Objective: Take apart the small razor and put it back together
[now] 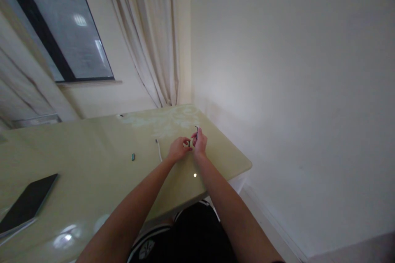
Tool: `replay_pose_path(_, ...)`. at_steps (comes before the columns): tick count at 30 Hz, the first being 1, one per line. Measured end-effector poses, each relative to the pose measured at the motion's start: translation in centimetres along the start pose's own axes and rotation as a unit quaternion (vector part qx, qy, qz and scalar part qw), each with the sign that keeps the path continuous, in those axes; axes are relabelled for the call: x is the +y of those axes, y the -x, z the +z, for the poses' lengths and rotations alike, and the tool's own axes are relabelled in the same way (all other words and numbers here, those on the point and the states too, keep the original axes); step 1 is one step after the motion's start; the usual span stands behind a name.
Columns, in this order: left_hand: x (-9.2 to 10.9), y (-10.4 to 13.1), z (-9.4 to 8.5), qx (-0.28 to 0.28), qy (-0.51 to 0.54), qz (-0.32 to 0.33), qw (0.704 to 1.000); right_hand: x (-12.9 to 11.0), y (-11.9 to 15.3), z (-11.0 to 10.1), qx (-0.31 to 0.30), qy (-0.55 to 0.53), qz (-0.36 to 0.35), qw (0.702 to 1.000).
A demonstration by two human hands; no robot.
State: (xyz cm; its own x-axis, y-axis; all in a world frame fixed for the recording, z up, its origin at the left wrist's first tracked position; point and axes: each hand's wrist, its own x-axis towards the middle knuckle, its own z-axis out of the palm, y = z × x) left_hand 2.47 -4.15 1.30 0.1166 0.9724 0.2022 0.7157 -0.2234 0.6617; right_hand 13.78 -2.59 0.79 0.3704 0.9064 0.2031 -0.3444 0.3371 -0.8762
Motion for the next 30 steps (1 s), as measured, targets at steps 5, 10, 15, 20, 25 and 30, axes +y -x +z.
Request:
replay_pose_path(5, 0.6, -2.7, 2.1, -0.016, -0.004, -0.057, 0.998, 0.7, -0.2, -0.5, 0.046, -0.001, 0.0, 0.999)
replay_pose_path(10, 0.1, -2.5, 0.6, -0.03, 0.012, -0.031, 0.999, 0.5, -0.4, -0.6, 0.068, -0.024, 0.033, 0.997)
replay_pose_path(15, -3.2, 0.3, -5.4, 0.027, -0.016, -0.011, 0.999, -0.2, -0.5, -0.8, 0.085, -0.012, 0.044, 0.995)
replay_pose_path(20, -11.3, 6.0, -11.9, 0.185, -0.137, -0.094, 0.968, -0.2, 1.1, 0.5, -0.02, 0.063, -0.039, 0.997)
replay_pose_path(25, -16.3, 8.2, -14.0, 0.111, -0.087, -0.112, 0.984, 0.3, 3.4, 3.7, -0.186, 0.199, -0.117, 0.955)
replay_pose_path(30, -16.9, 8.0, -14.4, 0.099, -0.071, -0.111, 0.986, 1.3, 4.3, 5.1, -0.22, 0.264, -0.104, 0.933)
